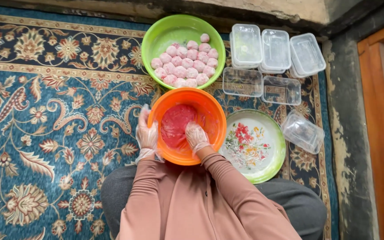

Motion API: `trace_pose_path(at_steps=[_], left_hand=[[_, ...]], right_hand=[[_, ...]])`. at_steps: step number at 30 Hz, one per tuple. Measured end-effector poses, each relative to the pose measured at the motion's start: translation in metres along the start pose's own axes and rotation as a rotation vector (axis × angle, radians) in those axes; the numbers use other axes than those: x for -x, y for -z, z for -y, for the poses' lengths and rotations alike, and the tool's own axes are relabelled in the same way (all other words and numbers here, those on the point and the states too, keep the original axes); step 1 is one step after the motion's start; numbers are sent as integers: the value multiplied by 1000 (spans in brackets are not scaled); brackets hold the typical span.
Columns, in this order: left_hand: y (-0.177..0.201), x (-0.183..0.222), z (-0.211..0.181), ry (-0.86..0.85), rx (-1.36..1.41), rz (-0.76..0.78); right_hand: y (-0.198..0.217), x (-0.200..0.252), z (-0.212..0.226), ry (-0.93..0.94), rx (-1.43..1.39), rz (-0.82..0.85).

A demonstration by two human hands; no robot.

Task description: Rolling dough into small balls and placing them in a bowl

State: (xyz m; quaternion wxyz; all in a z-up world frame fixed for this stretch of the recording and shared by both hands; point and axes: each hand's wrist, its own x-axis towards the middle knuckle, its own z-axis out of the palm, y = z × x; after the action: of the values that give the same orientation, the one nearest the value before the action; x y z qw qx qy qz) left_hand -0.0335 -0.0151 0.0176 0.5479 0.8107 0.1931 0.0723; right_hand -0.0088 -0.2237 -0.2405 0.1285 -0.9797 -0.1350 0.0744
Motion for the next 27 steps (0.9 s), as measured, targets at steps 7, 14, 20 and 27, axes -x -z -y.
trace_pose_path(at_steps=[7, 14, 20, 27], left_hand=[[-12, 21, -32, -619, -134, -332], [-71, 57, 7, 28, 494, 252], [-116, 68, 54, 832, 1127, 197], [-76, 65, -9, 993, 1222, 342]], right_hand=[[37, 16, 29, 12, 248, -168], [16, 8, 15, 148, 461, -202], [-62, -39, -57, -75, -229, -44], [77, -36, -23, -302, -269, 398]])
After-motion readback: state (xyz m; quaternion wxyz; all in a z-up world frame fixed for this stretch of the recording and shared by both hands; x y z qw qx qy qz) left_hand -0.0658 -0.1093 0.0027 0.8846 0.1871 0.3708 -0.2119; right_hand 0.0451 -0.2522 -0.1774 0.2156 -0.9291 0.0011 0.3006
